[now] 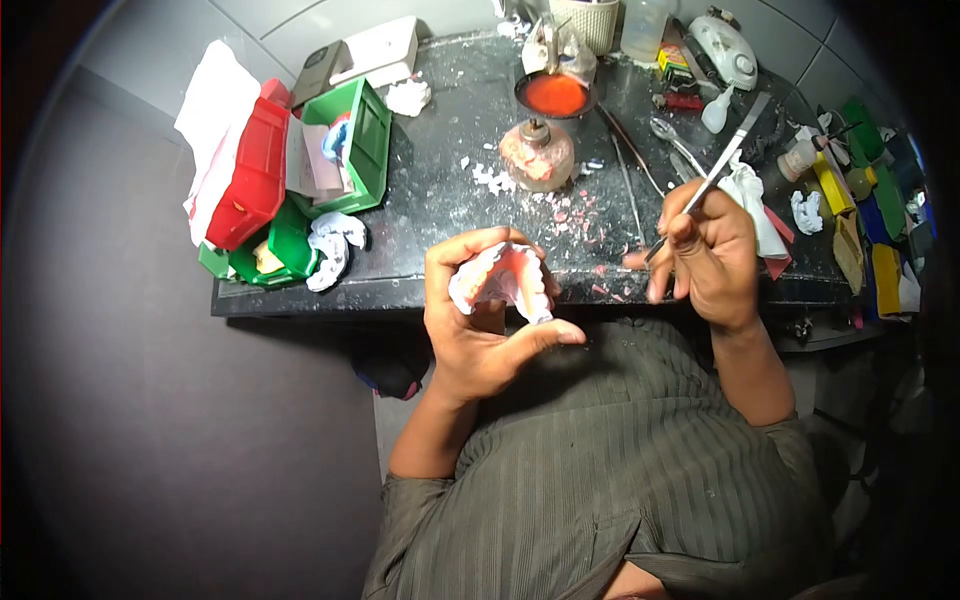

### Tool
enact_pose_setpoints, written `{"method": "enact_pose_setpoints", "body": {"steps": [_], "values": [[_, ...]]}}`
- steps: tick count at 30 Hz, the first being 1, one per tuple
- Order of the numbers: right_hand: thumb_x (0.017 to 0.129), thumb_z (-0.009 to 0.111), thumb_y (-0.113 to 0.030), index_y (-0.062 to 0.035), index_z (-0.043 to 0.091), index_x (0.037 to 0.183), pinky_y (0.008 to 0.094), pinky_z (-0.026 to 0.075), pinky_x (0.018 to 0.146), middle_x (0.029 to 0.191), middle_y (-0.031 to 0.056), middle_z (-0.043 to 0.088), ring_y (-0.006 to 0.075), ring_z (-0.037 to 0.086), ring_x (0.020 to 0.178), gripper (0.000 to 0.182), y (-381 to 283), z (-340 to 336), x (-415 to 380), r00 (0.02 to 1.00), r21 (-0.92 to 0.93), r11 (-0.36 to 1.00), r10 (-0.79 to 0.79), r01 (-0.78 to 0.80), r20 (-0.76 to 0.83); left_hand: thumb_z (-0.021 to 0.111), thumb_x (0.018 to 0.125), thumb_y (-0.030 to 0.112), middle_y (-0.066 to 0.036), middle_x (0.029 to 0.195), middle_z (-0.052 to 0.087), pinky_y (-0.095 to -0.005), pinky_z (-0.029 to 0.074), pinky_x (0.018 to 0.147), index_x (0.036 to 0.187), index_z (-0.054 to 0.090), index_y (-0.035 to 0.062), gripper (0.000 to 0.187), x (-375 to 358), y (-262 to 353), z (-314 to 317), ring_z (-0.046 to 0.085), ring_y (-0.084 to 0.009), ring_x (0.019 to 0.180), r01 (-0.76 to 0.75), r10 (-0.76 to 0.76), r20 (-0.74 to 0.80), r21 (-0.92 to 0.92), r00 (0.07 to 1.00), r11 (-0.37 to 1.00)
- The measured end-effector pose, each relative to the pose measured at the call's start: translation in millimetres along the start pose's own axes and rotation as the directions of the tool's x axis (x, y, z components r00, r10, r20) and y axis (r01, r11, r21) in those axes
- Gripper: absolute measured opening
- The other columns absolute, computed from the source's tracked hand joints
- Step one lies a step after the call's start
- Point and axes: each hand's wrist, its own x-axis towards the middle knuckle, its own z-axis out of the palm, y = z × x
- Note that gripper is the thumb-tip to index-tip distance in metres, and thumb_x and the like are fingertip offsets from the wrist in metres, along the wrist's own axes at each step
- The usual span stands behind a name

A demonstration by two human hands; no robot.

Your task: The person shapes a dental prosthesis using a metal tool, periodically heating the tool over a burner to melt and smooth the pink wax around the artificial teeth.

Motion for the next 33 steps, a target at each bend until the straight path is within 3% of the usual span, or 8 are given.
{"method": "enact_pose_setpoints", "body": {"steps": [2, 6, 12, 15, 21, 23, 28, 33], "values": [[0.1, 0.066, -0.023, 0.0032, 0.063, 0.1, 0.0374, 0.062, 0.083, 0.088, 0.0103, 0.07, 0.02, 0.074, 0.079, 0.027, -3.3, 9.1, 2.8, 0.99, 0.034, 0.99, -0.137, 0.137, 0.021, 0.096, 0.062, 0.0, -0.017, 0.123, 0.056, -0.0329, 0.059, 0.077, 0.138, 0.04, -0.0009, 0.095, -1.6, 3.6, -2.4, 0.065, -0.0197, 0.093, -0.01, 0.01, 0.05, 0.002, 0.999, 1.0], [0.094, 0.072, -0.014, 0.0031, 0.072, 0.097, 0.0369, 0.059, 0.087, 0.09, 0.0146, 0.073, 0.0249, 0.074, 0.092, 0.018, -15.7, 28.6, 4.7, 0.961, -0.06, 0.963, -0.256, 0.263, 0.108, 0.096, 0.062, -0.001, -0.015, 0.129, 0.053, -0.0309, 0.057, 0.083, 0.141, 0.04, -0.0056, 0.097, -5.3, -1.4, -8.5, 0.064, -0.0173, 0.098, 0.002, -0.008, 0.172, 0.035, 0.985, 0.999], [0.091, 0.074, -0.005, 0.0029, 0.073, 0.102, 0.033, 0.059, 0.08, 0.098, 0.0173, 0.075, 0.0265, 0.074, 0.09, 0.013, -13.8, 37.2, 6.4, 0.943, -0.342, 0.892, -0.218, 0.297, 0.251, 0.097, 0.065, 0.014, -0.018, 0.128, 0.055, -0.0313, 0.059, 0.078, 0.141, 0.04, -0.0055, 0.098, -11.2, -1.6, -4.2, 0.068, -0.0207, 0.093, 0.091, -0.098, 0.08, 0.091, 0.992, 0.992], [0.091, 0.072, -0.002, 0.0032, 0.073, 0.101, 0.0332, 0.059, 0.081, 0.098, 0.0174, 0.075, 0.0276, 0.075, 0.091, 0.011, -12.2, 41.6, 6.2, 0.939, -0.397, 0.863, -0.217, 0.312, 0.266, 0.096, 0.069, 0.014, -0.018, 0.137, 0.047, -0.0323, 0.059, 0.08, 0.143, 0.039, -0.0063, 0.096, -11.8, -4.2, -8.6, 0.067, -0.0216, 0.099, 0.081, -0.093, 0.17, 0.077, 0.981, 0.994], [0.091, 0.071, 0.0, 0.0046, 0.072, 0.097, 0.0337, 0.059, 0.08, 0.096, 0.017, 0.074, 0.0286, 0.074, 0.09, 0.008, -11.4, 39.9, 3.7, 0.922, -0.357, 0.886, -0.167, 0.296, 0.349, 0.093, 0.072, 0.012, -0.016, 0.135, 0.05, -0.0321, 0.057, 0.089, 0.143, 0.038, -0.0064, 0.092, -11.4, -4.1, -8.3, 0.063, -0.0216, 0.111, 0.038, -0.072, 0.187, 0.178, 0.98, 0.983], [0.091, 0.071, 0.001, 0.0051, 0.071, 0.096, 0.0328, 0.058, 0.078, 0.094, 0.0165, 0.074, 0.0274, 0.074, 0.086, 0.007, -8.5, 40.3, 3.2, 0.961, -0.385, 0.889, -0.172, 0.247, 0.219, 0.093, 0.072, 0.012, -0.016, 0.133, 0.052, -0.0317, 0.055, 0.091, 0.143, 0.037, -0.0057, 0.092, -14.0, -4.6, -7.7, 0.063, -0.0219, 0.113, 0.108, -0.139, 0.165, 0.181, 0.976, 0.978], [0.093, 0.069, 0.001, 0.0056, 0.071, 0.096, 0.0319, 0.058, 0.076, 0.093, 0.0164, 0.074, 0.0249, 0.073, 0.085, 0.006, -8.7, 40.6, -1.8, 0.927, -0.397, 0.864, -0.183, 0.31, 0.326, 0.093, 0.073, 0.011, -0.017, 0.131, 0.055, -0.0319, 0.055, 0.091, 0.143, 0.037, -0.0054, 0.091, -11.1, -5.7, -9.5, 0.063, -0.0218, 0.113, 0.1, -0.145, 0.199, 0.221, 0.969, 0.97], [0.093, 0.069, 0.001, 0.0054, 0.072, 0.097, 0.0327, 0.058, 0.077, 0.094, 0.0188, 0.074, 0.026, 0.074, 0.087, 0.007, -5.2, 39.0, -1.6, 0.958, -0.359, 0.898, -0.184, 0.255, 0.22, 0.093, 0.073, 0.01, -0.017, 0.13, 0.056, -0.0331, 0.054, 0.092, 0.142, 0.038, -0.0053, 0.09, -10.7, -0.7, -7.6, 0.063, -0.0221, 0.113, 0.103, -0.176, 0.202, 0.326, 0.963, 0.94]]}}
